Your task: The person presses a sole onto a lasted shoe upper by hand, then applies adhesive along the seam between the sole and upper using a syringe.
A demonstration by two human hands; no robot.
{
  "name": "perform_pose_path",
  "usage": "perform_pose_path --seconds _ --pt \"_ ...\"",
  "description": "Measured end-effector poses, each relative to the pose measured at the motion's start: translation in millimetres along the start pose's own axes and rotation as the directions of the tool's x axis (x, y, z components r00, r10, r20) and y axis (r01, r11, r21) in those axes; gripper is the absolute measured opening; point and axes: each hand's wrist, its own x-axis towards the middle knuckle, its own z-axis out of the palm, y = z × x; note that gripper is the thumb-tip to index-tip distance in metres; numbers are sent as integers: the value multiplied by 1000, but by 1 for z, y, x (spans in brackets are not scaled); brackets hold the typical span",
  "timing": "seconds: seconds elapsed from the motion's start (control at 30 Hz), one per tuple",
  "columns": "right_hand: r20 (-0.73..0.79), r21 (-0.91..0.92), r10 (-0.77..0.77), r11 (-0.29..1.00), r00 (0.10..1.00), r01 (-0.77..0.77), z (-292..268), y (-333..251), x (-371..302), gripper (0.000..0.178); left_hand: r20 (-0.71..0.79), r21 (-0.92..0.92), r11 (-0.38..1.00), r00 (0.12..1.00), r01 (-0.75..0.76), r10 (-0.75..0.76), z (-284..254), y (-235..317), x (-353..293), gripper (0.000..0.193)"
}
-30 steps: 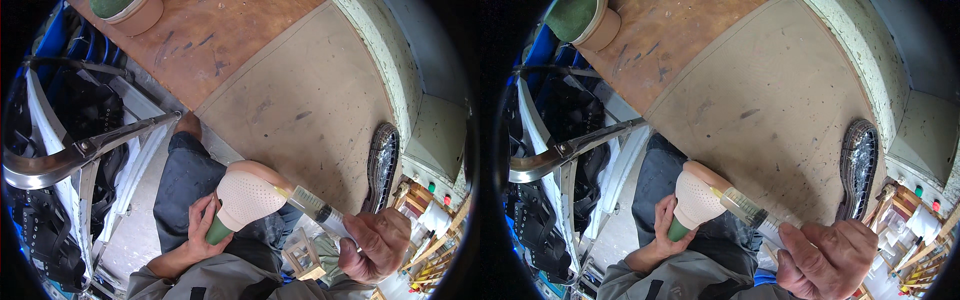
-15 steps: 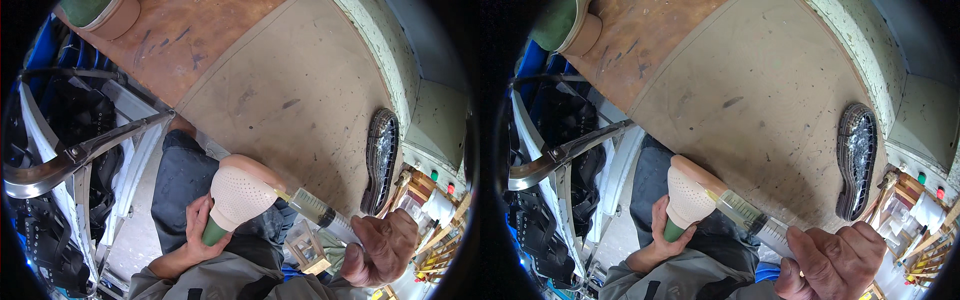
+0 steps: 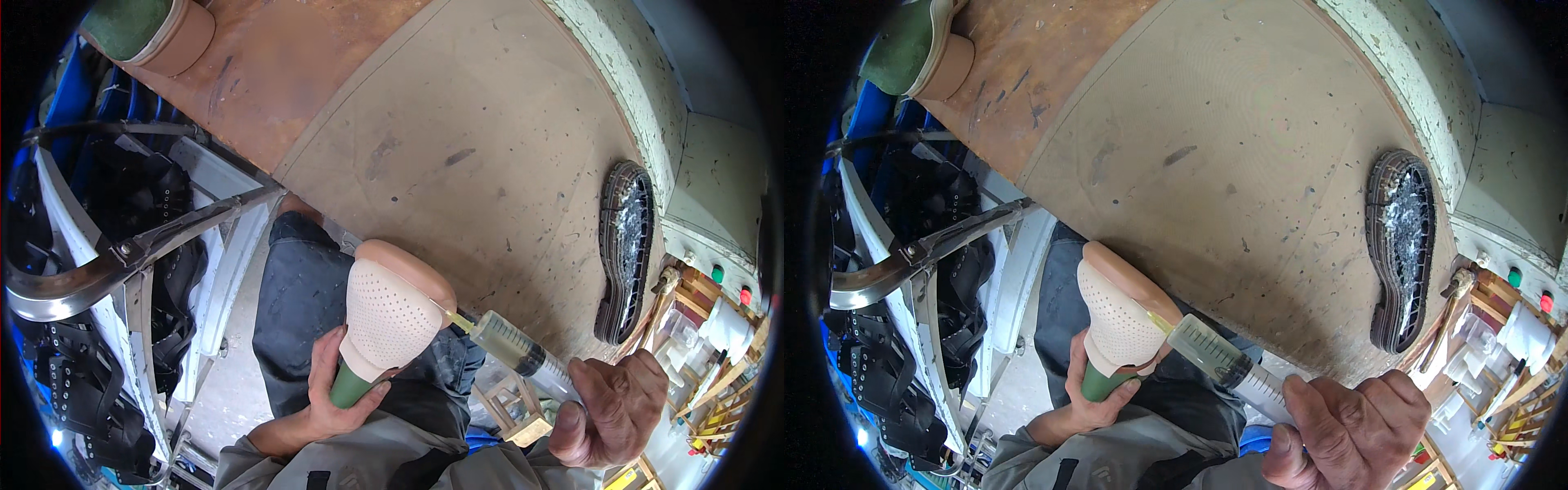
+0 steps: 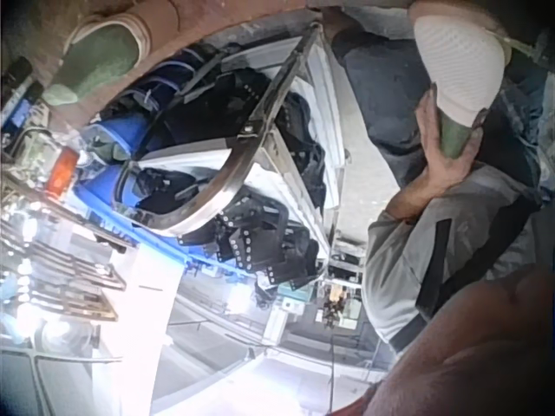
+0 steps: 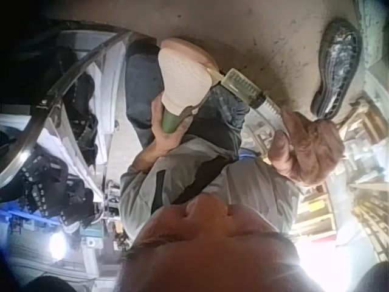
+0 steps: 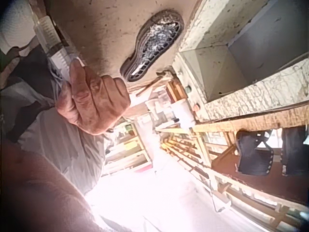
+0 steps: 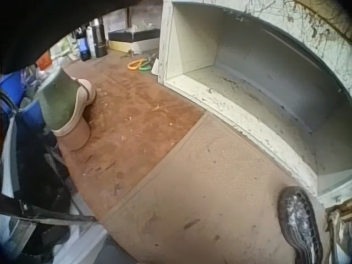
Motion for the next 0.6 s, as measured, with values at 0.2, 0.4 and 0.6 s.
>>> perform_pose_path --seconds 0.2,0.4,0.6 --pt "-5 21 6 1000 1000 -6 4 -1 -9 32 3 -159 979 992 126 -127 2 8 -6 78" --pt "-25 55 0 998 1000 1 7 1 -19 31 5 -305 933 980 192 -199 6 19 -6 73" --pt "-90 79 17 997 996 -10 14 1 -29 31 32 -373 906 979 200 -203 5 25 -8 75"
